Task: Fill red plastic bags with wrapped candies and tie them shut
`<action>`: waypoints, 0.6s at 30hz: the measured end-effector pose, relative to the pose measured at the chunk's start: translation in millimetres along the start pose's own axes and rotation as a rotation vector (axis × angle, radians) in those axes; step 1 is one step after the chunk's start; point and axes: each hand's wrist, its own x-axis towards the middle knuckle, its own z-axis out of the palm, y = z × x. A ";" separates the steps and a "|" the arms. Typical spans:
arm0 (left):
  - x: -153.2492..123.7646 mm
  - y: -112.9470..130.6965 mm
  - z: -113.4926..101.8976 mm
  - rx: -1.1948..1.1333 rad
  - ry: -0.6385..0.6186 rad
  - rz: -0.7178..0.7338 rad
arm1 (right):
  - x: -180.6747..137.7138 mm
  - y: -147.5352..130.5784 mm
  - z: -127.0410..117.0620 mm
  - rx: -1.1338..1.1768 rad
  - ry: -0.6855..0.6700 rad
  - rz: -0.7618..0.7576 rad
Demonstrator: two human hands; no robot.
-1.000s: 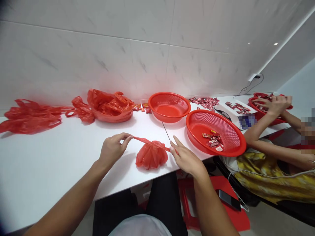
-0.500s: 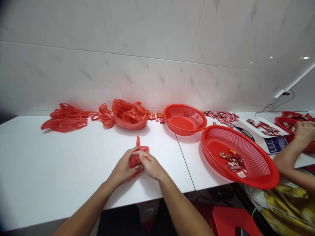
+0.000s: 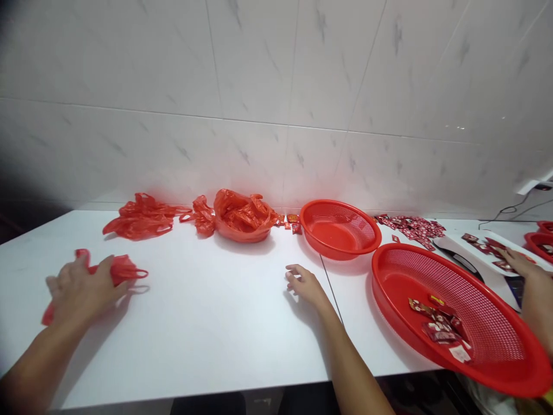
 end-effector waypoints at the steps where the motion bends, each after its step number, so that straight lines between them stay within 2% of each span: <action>1: 7.3 12.1 3.4 -0.037 0.034 0.047 | 3.8 9.4 -0.6 0.040 0.052 -0.002; 2: 15.1 29.7 8.0 -0.110 0.048 0.105 | 7.1 17.0 0.0 0.070 0.097 -0.010; 3: 23.0 51.5 13.7 -0.242 -0.010 0.171 | 9.6 22.9 1.2 0.092 0.133 -0.019; 5: 38.3 101.3 27.6 -0.335 -0.103 0.254 | 12.4 30.5 3.9 0.131 0.175 -0.032; 7: 50.9 148.6 41.9 -0.417 -0.236 0.212 | 12.9 34.5 4.5 0.164 0.198 -0.042; 10: 62.0 198.3 57.5 -0.374 -0.299 0.143 | 12.5 38.2 1.3 0.185 0.218 -0.052; 14: 54.2 226.6 65.8 -0.329 -0.250 0.084 | 15.1 41.0 -3.9 0.195 0.231 -0.048; 18: 10.3 235.8 63.5 -0.322 -0.218 0.184 | 16.4 39.2 -4.1 0.186 0.198 -0.041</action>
